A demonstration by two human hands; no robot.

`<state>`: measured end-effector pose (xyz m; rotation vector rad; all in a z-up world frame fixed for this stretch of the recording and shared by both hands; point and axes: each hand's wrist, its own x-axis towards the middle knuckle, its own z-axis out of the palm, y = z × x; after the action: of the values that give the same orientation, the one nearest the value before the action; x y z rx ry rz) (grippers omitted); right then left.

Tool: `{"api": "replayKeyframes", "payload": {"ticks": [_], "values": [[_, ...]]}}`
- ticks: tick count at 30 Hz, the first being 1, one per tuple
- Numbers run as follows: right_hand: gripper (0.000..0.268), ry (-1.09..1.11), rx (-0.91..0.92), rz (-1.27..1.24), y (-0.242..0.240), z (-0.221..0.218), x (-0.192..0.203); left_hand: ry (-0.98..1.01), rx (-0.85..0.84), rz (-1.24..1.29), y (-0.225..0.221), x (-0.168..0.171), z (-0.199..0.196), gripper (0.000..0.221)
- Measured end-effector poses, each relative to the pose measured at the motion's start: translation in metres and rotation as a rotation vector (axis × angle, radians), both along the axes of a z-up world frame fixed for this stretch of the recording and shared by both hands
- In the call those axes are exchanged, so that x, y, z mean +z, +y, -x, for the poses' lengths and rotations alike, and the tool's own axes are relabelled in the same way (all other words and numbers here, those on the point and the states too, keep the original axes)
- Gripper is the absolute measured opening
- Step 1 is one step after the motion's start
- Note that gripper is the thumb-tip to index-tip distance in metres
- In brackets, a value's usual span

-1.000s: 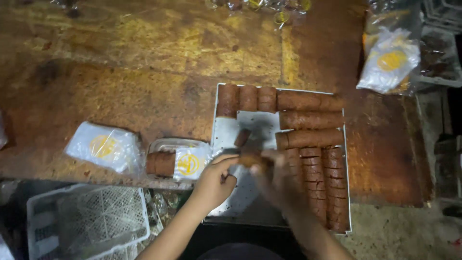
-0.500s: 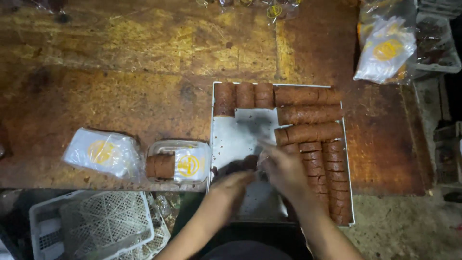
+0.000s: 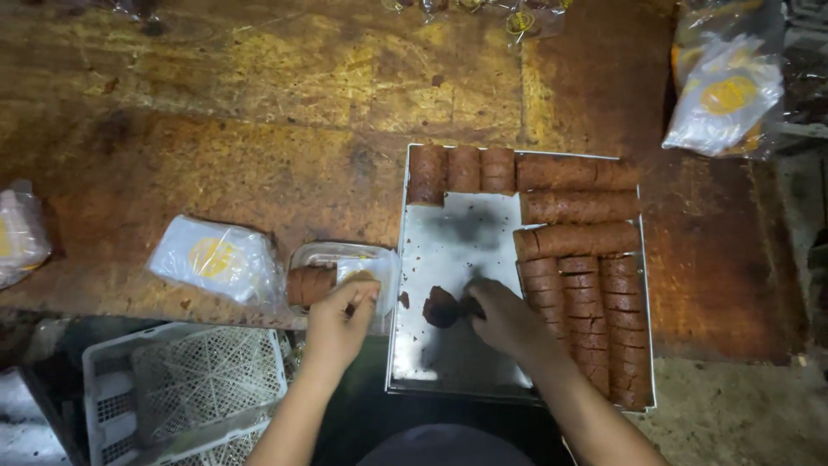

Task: Packaging small brown pastries from a tray into a plastic container

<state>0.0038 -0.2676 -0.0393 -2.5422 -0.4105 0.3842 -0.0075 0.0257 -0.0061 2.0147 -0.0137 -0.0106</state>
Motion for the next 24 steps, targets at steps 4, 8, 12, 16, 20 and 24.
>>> {"api": "replayKeyframes", "payload": {"ticks": [4,8,12,16,20,24], "values": [[0.043,-0.305,-0.26,-0.274,0.028,0.013,0.075,-0.212,-0.018,0.011,-0.034,0.008,0.003,0.028],[0.024,-0.678,0.021,-0.511,0.049,0.023,0.045,-0.241,-0.138,0.237,-0.069,0.016,0.008,0.055],[0.029,-0.295,-0.049,-0.393,0.046,0.036,0.087,-0.389,-0.268,-0.066,-0.068,0.04,0.015,0.048],[0.038,0.114,-0.27,-0.708,0.039,0.04,0.095,-0.466,-0.4,-0.185,-0.074,0.05,0.037,0.059],[0.043,-0.444,0.194,0.005,-0.013,0.01,0.029,-0.362,-0.577,-0.039,-0.078,0.046,0.041,0.053],[0.071,-0.408,-0.42,-0.311,-0.018,0.002,0.118,-0.387,-0.316,-0.234,-0.031,-0.049,-0.007,0.023]]}}
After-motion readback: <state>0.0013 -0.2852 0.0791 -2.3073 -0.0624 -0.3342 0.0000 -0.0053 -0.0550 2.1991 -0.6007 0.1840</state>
